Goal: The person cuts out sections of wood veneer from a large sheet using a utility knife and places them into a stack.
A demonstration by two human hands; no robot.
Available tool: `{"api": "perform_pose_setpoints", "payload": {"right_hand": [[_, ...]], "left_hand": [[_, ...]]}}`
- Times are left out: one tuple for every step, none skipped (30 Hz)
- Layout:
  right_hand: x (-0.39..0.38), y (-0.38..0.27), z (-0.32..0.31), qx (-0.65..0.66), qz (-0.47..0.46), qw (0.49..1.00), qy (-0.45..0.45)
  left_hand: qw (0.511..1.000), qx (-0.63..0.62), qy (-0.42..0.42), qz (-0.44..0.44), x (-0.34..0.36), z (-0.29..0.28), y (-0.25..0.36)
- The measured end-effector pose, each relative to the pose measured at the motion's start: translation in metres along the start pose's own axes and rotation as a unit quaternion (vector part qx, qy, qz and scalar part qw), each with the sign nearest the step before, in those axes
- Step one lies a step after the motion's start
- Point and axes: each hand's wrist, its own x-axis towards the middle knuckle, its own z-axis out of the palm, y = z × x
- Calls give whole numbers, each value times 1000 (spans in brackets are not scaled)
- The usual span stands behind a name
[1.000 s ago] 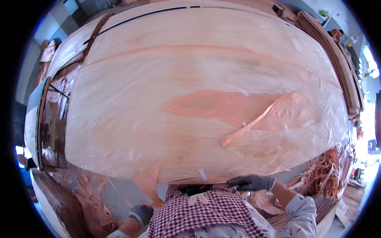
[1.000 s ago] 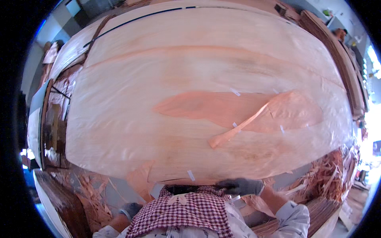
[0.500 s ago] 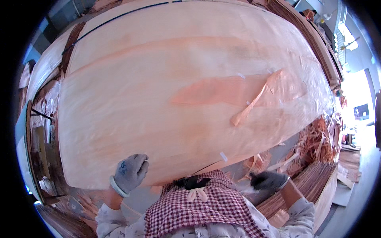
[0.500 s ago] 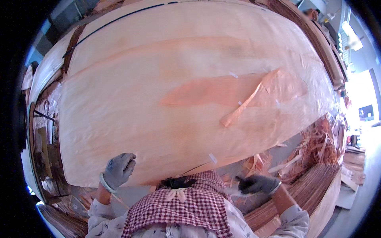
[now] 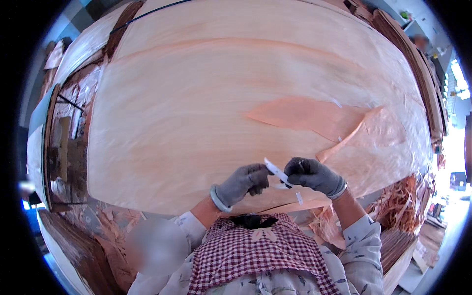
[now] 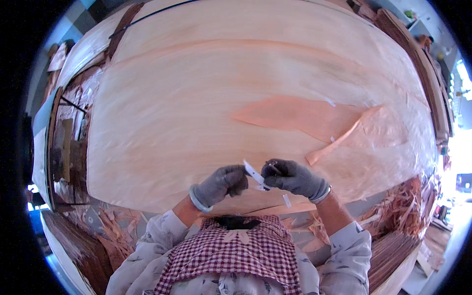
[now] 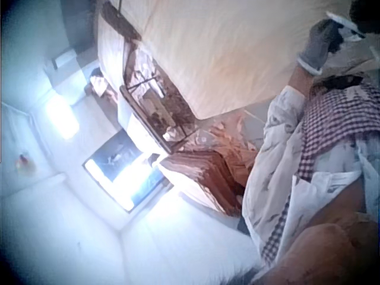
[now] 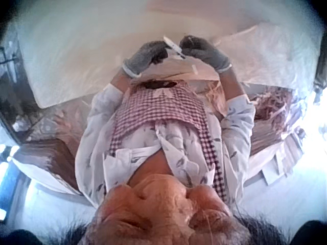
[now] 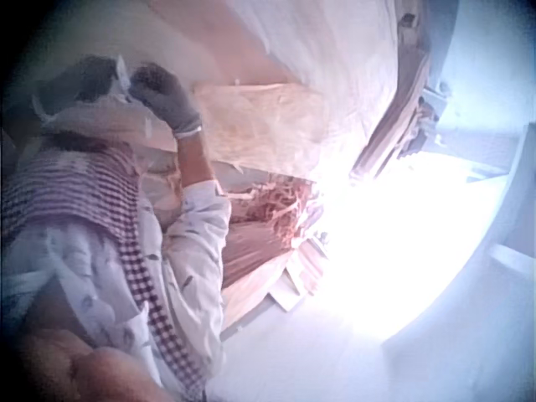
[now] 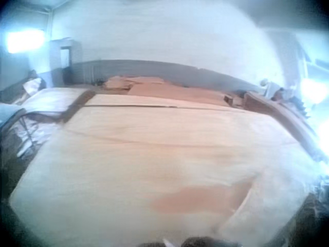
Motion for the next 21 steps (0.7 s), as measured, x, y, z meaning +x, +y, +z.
{"api": "perform_pose_setpoints", "payload": {"right_hand": [[8, -2, 1, -15, -3, 1000, -21], [15, 0, -1, -42, -8, 999, -31], [21, 0, -1, -32, -10, 999, -24], [27, 0, -1, -21, -11, 1000, -17], [33, -1, 0, -10, -11, 1000, -9], [40, -5, 0, -13, -4, 1000, -3], [49, -6, -3, -21, 10, 999, 22], [59, -5, -6, -28, 23, 998, 47], [68, -5, -9, -37, 33, 996, 74], [80, -2, -12, -27, 25, 995, 98], [93, 1, -15, -57, 8, 989, 136], [104, 3, -17, -87, -11, 981, 174], [116, 6, -19, -117, -29, 970, 212], [127, 10, -25, -146, -38, 959, 239], [133, 13, -30, -169, -20, 952, 255], [138, 17, -35, -191, -2, 943, 271], [143, 19, -36, -213, 17, 935, 283], [147, 22, -37, -241, 15, 927, 286], [151, 25, -38, -270, 12, 918, 290], [152, 28, -41, -298, 10, 908, 296], [154, 33, -41, -307, -2, 904, 297]], "left_hand": [[995, -98, -8, 26, 5, -7, -4], [989, -130, 71, 24, 5, 2, 7], [986, -119, 108, 40, 7, -2, 11], [982, -107, 144, 55, 9, -7, 16], [976, -96, 181, 69, 9, -11, 19], [976, -55, 191, 87, 12, -20, 24], [967, 14, 233, 106, 18, -24, 30], [950, 83, 275, 123, 24, -29, 38], [927, 153, 313, 141, 30, -32, 47], [889, 244, 328, 208, 41, -44, 49], [822, 368, 352, 254, 55, -57, 52], [737, 484, 368, 296, 67, -67, 59], [635, 589, 375, 332, 75, -74, 64], [622, 602, 392, 311, 84, -77, 67], [609, 615, 407, 290, 94, -77, 69], [596, 628, 422, 270, 101, -77, 70], [587, 638, 423, 263, 104, -81, 68], [579, 648, 423, 257, 107, -84, 66], [569, 658, 423, 252, 109, -86, 65], [577, 652, 427, 244, 112, -90, 62], [584, 646, 431, 236, 112, -96, 59]]}}
